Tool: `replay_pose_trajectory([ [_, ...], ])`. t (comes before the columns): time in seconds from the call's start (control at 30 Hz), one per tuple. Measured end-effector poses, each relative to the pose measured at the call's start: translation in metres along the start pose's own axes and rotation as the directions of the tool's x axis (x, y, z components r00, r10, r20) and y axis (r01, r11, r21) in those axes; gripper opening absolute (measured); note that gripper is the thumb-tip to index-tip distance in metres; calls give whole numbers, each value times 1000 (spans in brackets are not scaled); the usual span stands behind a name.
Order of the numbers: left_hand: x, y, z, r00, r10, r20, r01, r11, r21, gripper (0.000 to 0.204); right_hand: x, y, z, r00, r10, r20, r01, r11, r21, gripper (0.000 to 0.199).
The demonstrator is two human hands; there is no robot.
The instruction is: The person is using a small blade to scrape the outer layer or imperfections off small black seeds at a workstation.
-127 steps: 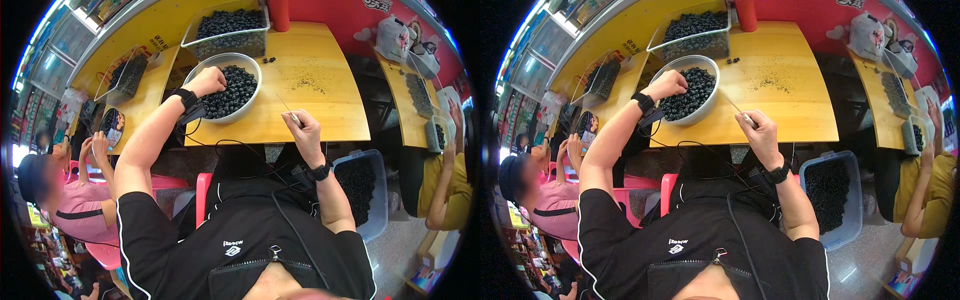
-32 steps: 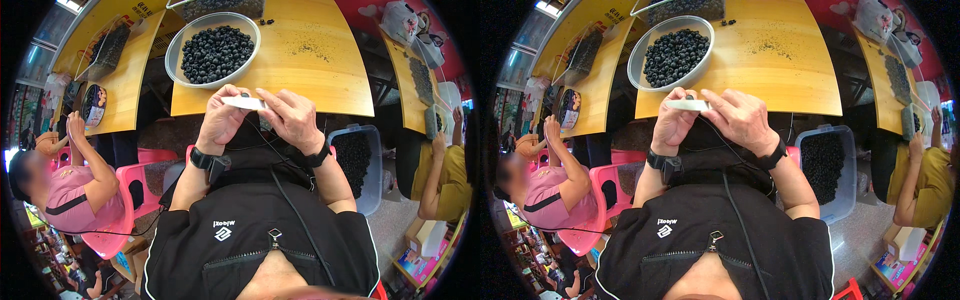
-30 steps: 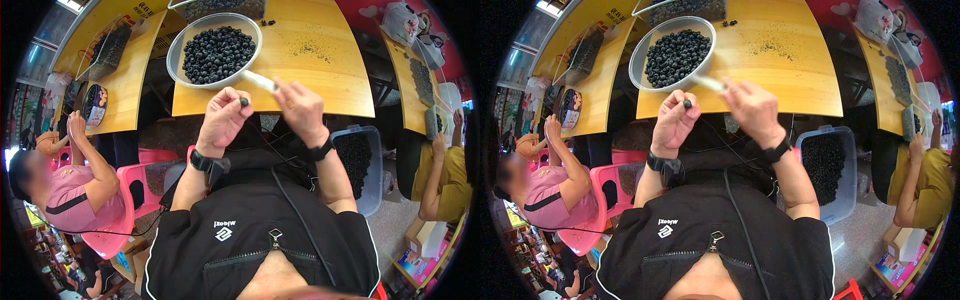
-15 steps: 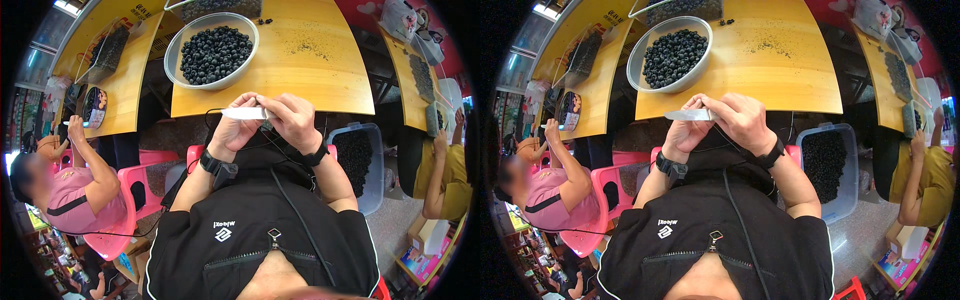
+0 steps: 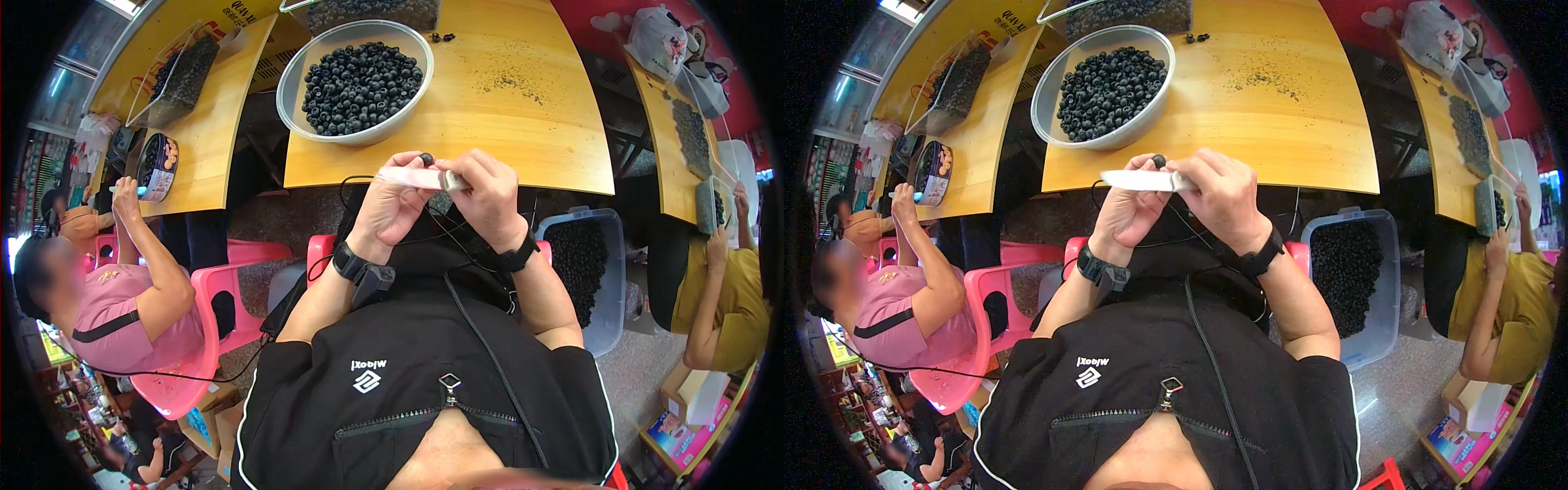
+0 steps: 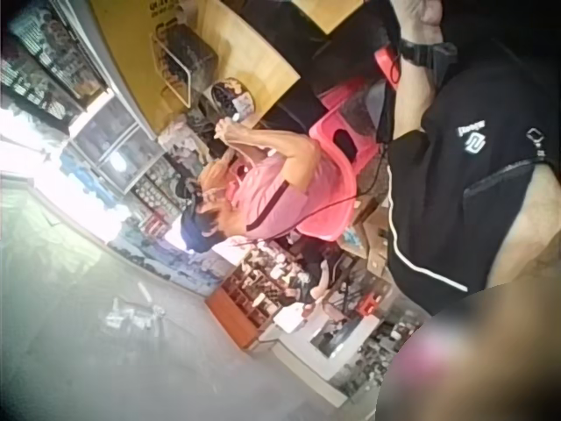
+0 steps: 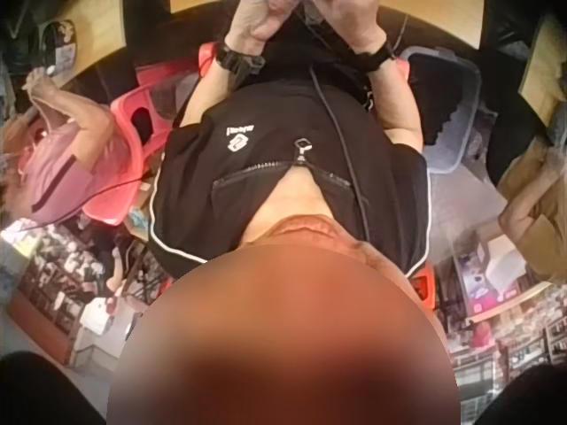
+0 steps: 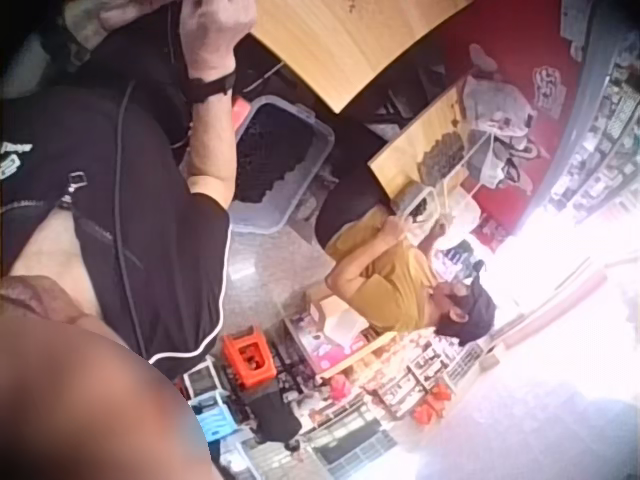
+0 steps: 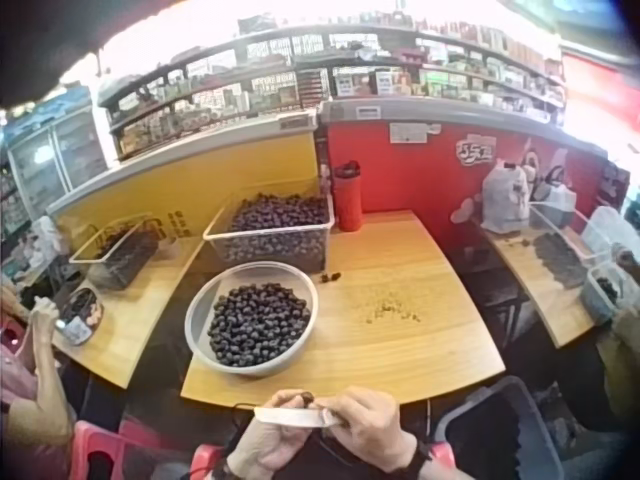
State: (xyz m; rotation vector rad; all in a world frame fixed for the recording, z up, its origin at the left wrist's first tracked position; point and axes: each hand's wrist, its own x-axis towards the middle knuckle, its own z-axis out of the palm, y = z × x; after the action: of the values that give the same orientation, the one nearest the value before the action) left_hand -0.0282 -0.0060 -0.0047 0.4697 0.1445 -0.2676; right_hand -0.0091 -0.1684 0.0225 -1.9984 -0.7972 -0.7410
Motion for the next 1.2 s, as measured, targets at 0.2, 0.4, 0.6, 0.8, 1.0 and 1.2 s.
replay_pose_trajectory([
  [0.2, 1, -1, 2, 991, 108, 83, -120, 979, 167, 9, 3, -5, 0, 979, 197, 45, -201, 971, 130, 26],
  [0.4, 0, 1, -1, 994, 35, 106, -41, 998, 55, 16, 4, 0, -2, 998, 24, 55, -31, 990, 135, 30],
  [0.6, -4, 13, 5, 984, -166, 65, 161, 984, 70, 21, 5, -1, -5, 995, -97, 31, 96, 995, 35, 34],
  [0.8, -6, 18, 9, 996, -85, 26, 82, 991, 104, 16, 4, 2, -5, 986, -165, -5, 165, 986, 1, 35],
  [1.0, -3, 23, -3, 993, -81, 88, 81, 997, 3, 22, 9, -8, -7, 994, -104, 17, 104, 995, 10, 36],
  [1.2, -8, 24, -2, 994, -54, 95, 49, 997, 53, 32, 8, -10, -8, 995, -70, 77, 76, 994, -73, 38],
])
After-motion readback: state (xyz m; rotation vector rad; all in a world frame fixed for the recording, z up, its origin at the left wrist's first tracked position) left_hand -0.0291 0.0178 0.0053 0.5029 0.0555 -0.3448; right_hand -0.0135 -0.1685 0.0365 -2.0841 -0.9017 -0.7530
